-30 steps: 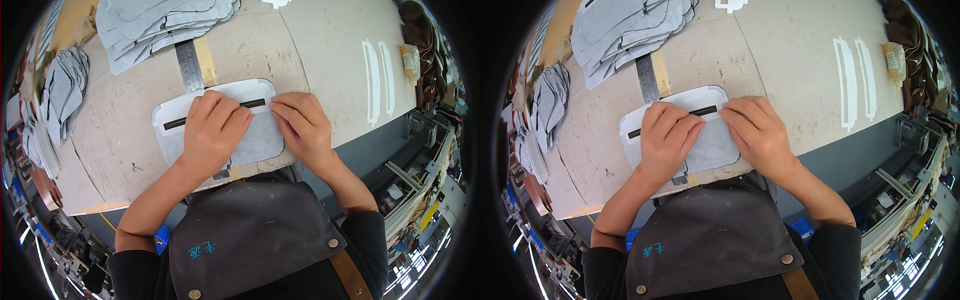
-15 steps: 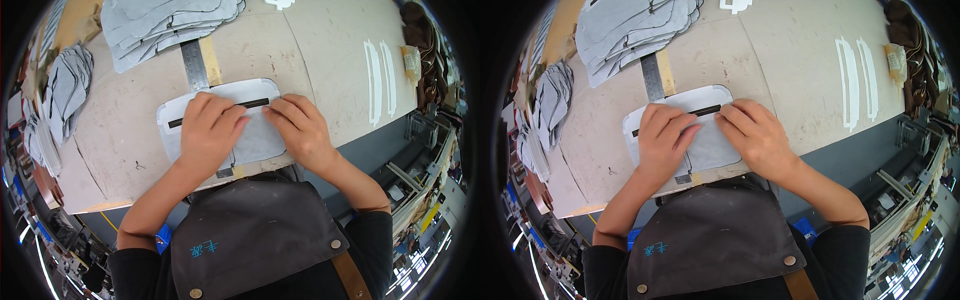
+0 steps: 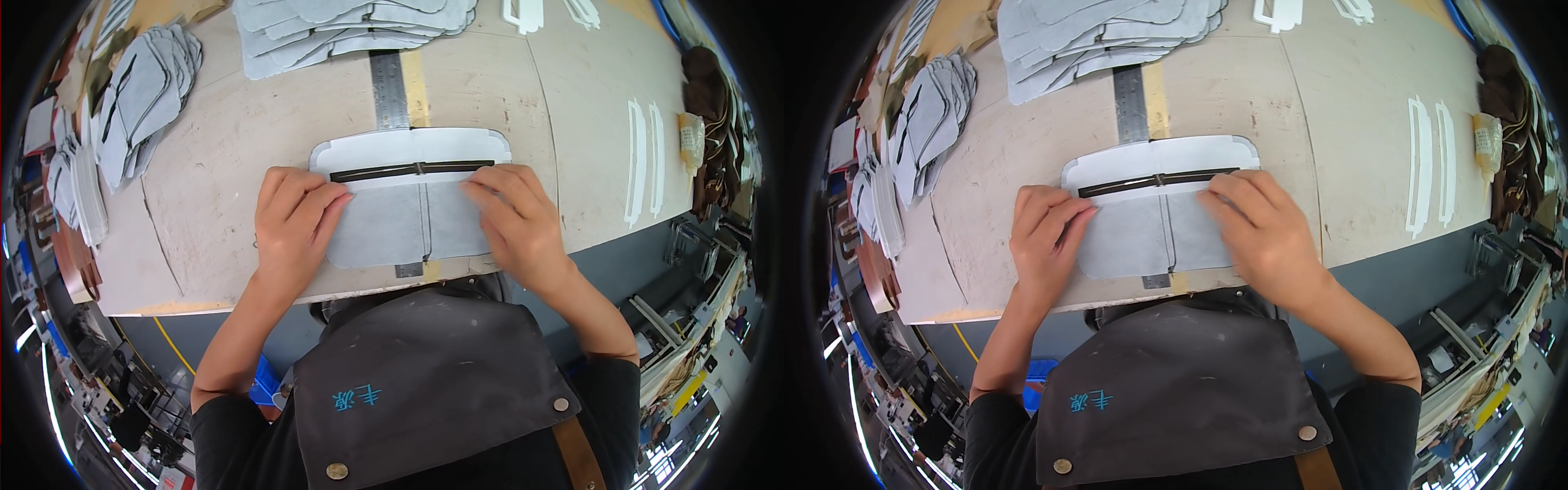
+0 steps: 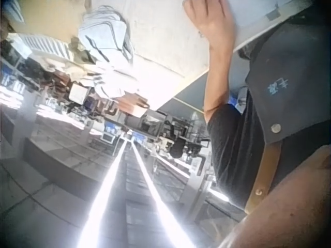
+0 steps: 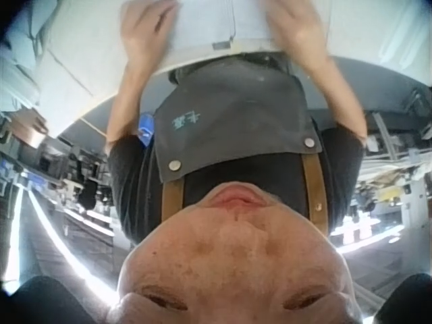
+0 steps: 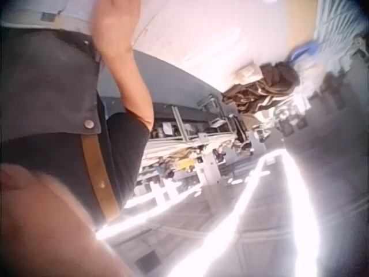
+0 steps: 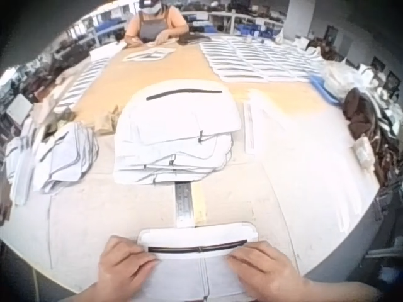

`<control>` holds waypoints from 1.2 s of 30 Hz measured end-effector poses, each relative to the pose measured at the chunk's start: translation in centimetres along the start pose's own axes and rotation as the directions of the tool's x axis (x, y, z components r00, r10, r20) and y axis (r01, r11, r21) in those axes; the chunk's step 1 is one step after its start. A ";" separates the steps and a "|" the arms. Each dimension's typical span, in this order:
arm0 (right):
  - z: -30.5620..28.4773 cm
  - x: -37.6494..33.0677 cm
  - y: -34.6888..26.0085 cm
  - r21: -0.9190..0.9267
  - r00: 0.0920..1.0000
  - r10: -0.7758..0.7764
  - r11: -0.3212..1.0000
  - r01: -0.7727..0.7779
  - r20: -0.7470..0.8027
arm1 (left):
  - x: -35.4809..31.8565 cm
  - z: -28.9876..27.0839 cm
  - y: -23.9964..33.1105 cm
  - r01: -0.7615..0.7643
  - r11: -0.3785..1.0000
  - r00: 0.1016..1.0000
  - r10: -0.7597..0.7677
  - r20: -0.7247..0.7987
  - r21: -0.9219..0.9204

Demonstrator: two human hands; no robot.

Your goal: Assembling and inspecting small grey leather zippered pockets at a workshop table.

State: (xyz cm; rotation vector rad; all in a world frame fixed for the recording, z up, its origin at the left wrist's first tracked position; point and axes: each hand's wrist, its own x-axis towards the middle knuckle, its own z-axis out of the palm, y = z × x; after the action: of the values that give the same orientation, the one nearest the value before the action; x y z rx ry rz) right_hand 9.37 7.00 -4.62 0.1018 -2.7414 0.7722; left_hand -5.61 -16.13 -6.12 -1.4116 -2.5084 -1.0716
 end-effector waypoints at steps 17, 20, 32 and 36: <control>3.0 0.3 -1.0 -0.047 0.998 -0.065 0.997 0.066 0.011 | 0.0 -0.5 -1.4 -0.115 0.993 0.992 0.115 0.052 0.006; 3.2 0.1 -1.1 -0.115 0.996 -0.090 0.989 0.093 0.029 | 0.2 -0.5 -0.5 -0.121 0.993 0.986 0.122 0.113 -0.019; 0.7 -2.5 0.2 -0.091 0.999 -0.017 0.996 0.020 0.033 | -2.3 0.7 1.1 -0.238 0.958 0.954 0.200 0.223 0.162; -0.4 -3.4 1.1 -0.122 0.998 -0.014 0.992 0.022 0.069 | -2.7 -0.4 1.3 -0.168 0.974 0.968 0.134 0.211 0.150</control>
State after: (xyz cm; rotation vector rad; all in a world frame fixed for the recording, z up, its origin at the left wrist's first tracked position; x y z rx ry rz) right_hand 12.61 8.13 -5.82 0.1282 -2.8401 0.6035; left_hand -3.17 -17.88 -6.10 -1.7032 -2.4987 -0.7075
